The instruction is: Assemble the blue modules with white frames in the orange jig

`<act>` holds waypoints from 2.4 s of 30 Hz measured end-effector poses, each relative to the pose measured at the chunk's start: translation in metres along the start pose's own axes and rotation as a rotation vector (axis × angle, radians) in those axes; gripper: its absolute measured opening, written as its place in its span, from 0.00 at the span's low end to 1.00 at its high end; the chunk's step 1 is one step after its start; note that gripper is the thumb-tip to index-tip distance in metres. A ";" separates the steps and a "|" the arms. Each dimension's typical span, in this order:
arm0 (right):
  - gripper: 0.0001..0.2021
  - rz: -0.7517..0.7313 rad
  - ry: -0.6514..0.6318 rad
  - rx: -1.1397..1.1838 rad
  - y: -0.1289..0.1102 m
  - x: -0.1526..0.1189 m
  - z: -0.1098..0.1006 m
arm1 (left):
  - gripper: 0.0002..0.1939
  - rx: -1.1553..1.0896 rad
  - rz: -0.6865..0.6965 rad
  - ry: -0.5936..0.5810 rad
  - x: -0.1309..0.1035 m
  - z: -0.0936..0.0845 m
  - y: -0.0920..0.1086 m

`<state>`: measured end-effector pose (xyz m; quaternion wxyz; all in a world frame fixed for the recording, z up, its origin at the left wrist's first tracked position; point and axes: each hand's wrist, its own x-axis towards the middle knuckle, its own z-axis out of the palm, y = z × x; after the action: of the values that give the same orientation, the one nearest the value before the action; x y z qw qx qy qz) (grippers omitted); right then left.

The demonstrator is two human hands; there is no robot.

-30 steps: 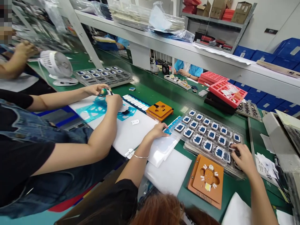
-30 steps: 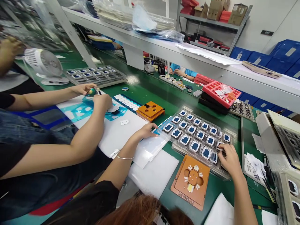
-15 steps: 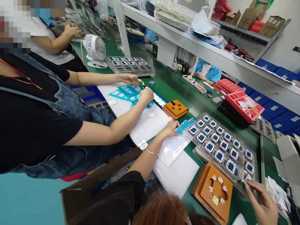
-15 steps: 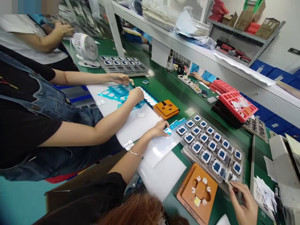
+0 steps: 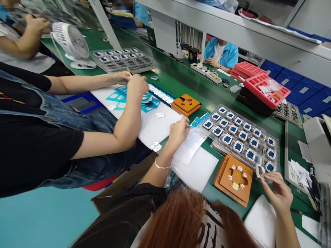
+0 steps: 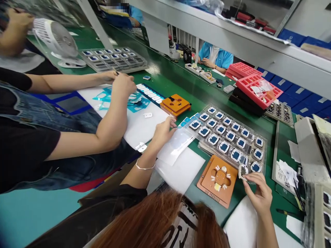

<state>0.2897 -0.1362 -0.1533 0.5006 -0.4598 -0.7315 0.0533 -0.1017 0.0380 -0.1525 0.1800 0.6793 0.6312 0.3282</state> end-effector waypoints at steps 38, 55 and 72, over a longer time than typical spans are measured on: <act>0.20 0.049 -0.297 0.015 -0.045 0.006 0.017 | 0.24 -0.194 1.161 -0.386 -0.096 0.069 0.097; 0.18 0.050 -0.246 -0.177 -0.050 0.005 0.013 | 0.20 -0.283 1.112 -0.418 -0.095 0.074 0.088; 0.13 0.064 -0.298 -0.192 -0.050 0.005 0.015 | 0.18 -0.355 1.071 -0.399 -0.096 0.075 0.087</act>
<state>0.2471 -0.1556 -0.1307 0.3385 -0.5154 -0.7844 0.0666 0.0146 -0.0544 -0.1704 0.2151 0.9110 0.0903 0.3400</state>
